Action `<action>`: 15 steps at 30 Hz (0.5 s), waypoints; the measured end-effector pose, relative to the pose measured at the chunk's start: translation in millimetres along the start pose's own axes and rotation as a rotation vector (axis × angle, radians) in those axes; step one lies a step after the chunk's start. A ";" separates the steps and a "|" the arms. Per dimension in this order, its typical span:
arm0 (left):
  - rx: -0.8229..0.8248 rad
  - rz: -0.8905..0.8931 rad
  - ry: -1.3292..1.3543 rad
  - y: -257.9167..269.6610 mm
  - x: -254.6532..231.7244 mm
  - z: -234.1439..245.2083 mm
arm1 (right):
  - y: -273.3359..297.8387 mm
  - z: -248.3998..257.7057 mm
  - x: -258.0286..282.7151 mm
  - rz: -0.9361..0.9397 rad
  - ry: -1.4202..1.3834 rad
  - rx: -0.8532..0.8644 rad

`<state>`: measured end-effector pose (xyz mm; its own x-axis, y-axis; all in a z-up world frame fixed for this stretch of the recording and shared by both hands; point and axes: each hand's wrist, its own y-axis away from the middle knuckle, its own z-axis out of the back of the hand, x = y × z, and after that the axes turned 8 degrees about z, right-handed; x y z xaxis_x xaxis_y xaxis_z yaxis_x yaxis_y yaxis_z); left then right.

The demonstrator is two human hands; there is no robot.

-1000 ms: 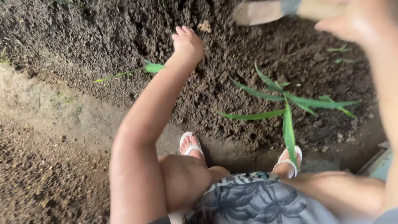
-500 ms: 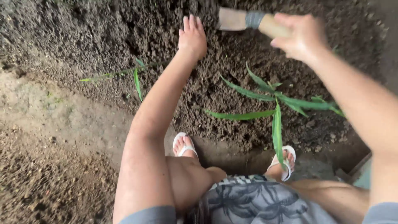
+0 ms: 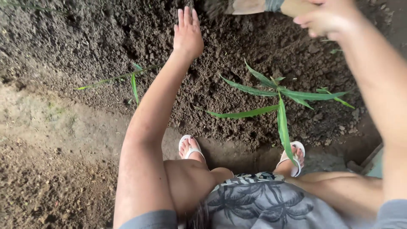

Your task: Digging and loosening soil in a garden patch using a hand trowel.

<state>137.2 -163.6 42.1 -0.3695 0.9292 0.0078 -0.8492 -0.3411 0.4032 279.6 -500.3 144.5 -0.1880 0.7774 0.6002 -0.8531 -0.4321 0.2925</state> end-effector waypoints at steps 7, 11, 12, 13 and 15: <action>0.035 -0.012 0.012 5.1 4.4 -1.6 | 25.5 15.3 -5.8 0.255 0.646 -0.096; 0.026 0.007 -0.007 -3.0 1.5 -8.0 | 17.9 -16.9 1.5 -0.192 -1.273 -0.362; -0.015 -0.014 -0.009 -6.3 1.5 -12.7 | 22.1 -16.5 1.5 0.013 -0.504 -0.241; -0.057 -0.035 -0.011 -9.9 1.6 -17.5 | 26.0 -16.3 1.5 0.202 0.264 -0.109; -0.027 -0.045 0.000 4.8 0.9 -5.9 | 26.7 -8.8 -4.7 0.233 0.317 -0.164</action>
<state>130.6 -165.3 38.6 -0.3310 0.9436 -0.0092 -0.8747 -0.3031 0.3783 253.4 -511.5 143.0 -0.5037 0.7804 0.3704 -0.8312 -0.5546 0.0380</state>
